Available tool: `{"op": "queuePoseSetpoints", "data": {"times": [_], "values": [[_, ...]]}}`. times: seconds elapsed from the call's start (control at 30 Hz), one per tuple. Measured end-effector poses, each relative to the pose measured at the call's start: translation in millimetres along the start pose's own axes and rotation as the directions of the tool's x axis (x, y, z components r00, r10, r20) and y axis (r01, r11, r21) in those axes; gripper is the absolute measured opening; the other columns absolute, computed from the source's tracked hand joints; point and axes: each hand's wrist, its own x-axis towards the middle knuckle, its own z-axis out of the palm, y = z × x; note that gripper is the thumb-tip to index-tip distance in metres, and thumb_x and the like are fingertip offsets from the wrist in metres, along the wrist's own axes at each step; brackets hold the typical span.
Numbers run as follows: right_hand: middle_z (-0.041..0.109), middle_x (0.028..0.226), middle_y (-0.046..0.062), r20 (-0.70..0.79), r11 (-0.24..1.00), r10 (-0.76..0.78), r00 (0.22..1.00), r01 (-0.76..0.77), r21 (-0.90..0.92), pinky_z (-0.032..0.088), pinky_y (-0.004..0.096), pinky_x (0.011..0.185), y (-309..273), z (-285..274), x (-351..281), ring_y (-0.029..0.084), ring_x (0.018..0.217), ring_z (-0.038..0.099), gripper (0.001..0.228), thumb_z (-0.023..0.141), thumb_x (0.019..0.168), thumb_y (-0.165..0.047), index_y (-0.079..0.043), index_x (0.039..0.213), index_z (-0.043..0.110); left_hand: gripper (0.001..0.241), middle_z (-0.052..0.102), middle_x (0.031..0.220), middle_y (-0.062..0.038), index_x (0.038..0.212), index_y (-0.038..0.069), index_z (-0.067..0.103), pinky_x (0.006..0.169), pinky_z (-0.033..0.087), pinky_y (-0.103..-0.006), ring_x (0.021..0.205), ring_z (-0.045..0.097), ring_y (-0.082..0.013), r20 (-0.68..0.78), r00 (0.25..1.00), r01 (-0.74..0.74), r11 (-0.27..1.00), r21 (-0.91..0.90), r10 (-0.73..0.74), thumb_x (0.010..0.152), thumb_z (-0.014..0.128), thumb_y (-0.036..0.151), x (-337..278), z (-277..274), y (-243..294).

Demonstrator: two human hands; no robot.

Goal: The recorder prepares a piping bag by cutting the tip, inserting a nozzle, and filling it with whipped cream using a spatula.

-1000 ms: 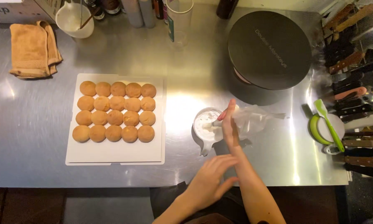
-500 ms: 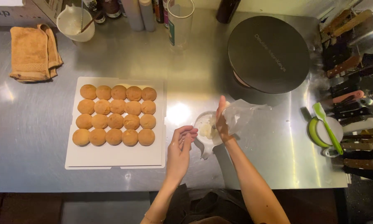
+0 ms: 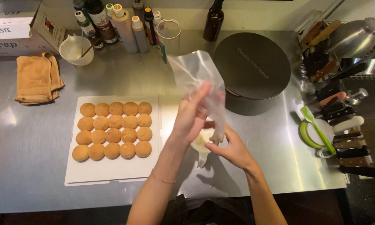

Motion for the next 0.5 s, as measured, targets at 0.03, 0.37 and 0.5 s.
{"op": "queuePoseSetpoints", "data": {"times": [0.03, 0.37, 0.5], "values": [[0.068, 0.122, 0.007, -0.146, 0.998, -0.041, 0.988, 0.034, -0.055, 0.049, 0.033, 0.097, -16.3, 2.9, -0.7, 0.015, 0.109, 0.061, 0.051, 0.074, 0.09, -0.014, 0.001, 0.136, 0.058, 0.03, 0.071, 0.111, -0.005, 0.123, 0.009, 0.063, 0.089, 0.053, -0.0392, 0.102, 0.066, -0.0217, -0.032, 0.995, -0.078, 0.956, 0.284, 0.091, 0.101, 0.066, 0.029, -9.5, 23.3, -9.3], [0.043, 0.163, 0.012, -0.347, 0.974, -0.157, 0.925, 0.203, 0.099, 0.022, 0.031, 0.127, -70.6, 34.4, -1.2, 0.021, 0.151, 0.039, 0.061, 0.036, 0.109, -0.029, -0.003, 0.164, 0.029, 0.085, 0.063, 0.126, -0.014, 0.165, 0.006, 0.003, 0.114, 0.044, -0.0424, 0.117, 0.061, -0.0311, -0.031, 0.909, -0.234, 0.571, 0.787, 0.415, 0.101, 0.056, 0.023, -73.6, 91.6, -96.1], [0.039, 0.159, 0.01, -0.256, 0.308, -0.037, 0.966, 0.255, 0.917, 0.022, 0.032, 0.122, 42.3, 24.1, -32.5, 0.022, 0.144, 0.038, 0.065, 0.044, 0.107, -0.025, 0.0, 0.163, 0.021, 0.07, 0.03, 0.166, -0.037, 0.16, -0.011, 0.028, 0.126, 0.021, -0.051, 0.159, 0.022, -0.0446, 0.22, 0.728, -0.406, 0.151, 0.901, 0.649, 0.099, 0.056, 0.008, -80.2, 86.7, -102.3]]}}
